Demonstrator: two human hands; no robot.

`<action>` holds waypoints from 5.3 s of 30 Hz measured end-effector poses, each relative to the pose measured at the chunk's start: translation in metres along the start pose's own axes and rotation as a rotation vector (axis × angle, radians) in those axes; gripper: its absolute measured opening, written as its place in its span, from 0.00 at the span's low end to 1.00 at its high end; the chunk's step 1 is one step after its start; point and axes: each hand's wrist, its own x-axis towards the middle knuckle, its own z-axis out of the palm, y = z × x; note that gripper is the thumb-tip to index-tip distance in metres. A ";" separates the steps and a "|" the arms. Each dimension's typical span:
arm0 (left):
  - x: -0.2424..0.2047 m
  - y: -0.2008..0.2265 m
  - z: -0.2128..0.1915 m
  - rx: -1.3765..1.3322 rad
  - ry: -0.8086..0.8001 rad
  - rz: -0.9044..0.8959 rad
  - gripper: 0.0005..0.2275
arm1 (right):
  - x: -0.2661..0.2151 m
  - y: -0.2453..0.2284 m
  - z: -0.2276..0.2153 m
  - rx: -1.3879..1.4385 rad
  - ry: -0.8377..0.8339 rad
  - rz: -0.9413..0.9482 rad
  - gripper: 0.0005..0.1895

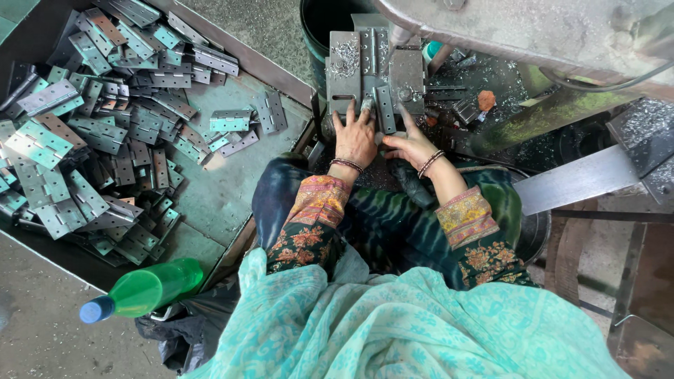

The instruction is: The person operates a manual press machine to process metal hinge parts. They pick up a hinge from a bin, place it into the machine, and activate the press. The processed part is then removed and placed into a pile.

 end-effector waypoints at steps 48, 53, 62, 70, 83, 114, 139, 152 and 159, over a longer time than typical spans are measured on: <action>0.094 -0.020 0.054 0.110 0.031 -0.023 0.19 | -0.080 0.126 0.031 -1.195 0.419 0.009 0.43; 0.092 -0.020 0.046 0.111 0.013 -0.032 0.17 | -0.081 0.103 0.026 -1.174 0.362 0.043 0.46; 0.082 -0.013 0.041 0.109 -0.004 -0.034 0.16 | -0.072 0.070 0.014 -1.239 0.255 0.054 0.43; 0.078 -0.013 0.068 0.027 0.140 -0.001 0.16 | -0.069 0.179 0.011 -1.112 0.431 -0.076 0.44; 0.084 -0.015 0.029 0.161 0.020 -0.030 0.16 | -0.070 0.128 0.020 -1.180 0.393 0.082 0.48; 0.105 -0.023 0.048 0.081 0.097 -0.080 0.18 | -0.072 0.058 0.020 -1.294 0.268 0.157 0.44; 0.083 -0.023 0.032 0.178 0.069 0.028 0.18 | -0.076 0.026 0.024 -1.297 0.190 0.095 0.42; 0.000 -0.008 0.037 0.310 0.242 0.206 0.17 | -0.084 0.017 0.033 -1.250 0.233 0.102 0.42; 0.008 -0.013 0.009 0.275 0.284 0.220 0.14 | -0.088 0.008 0.026 -1.178 0.269 0.048 0.37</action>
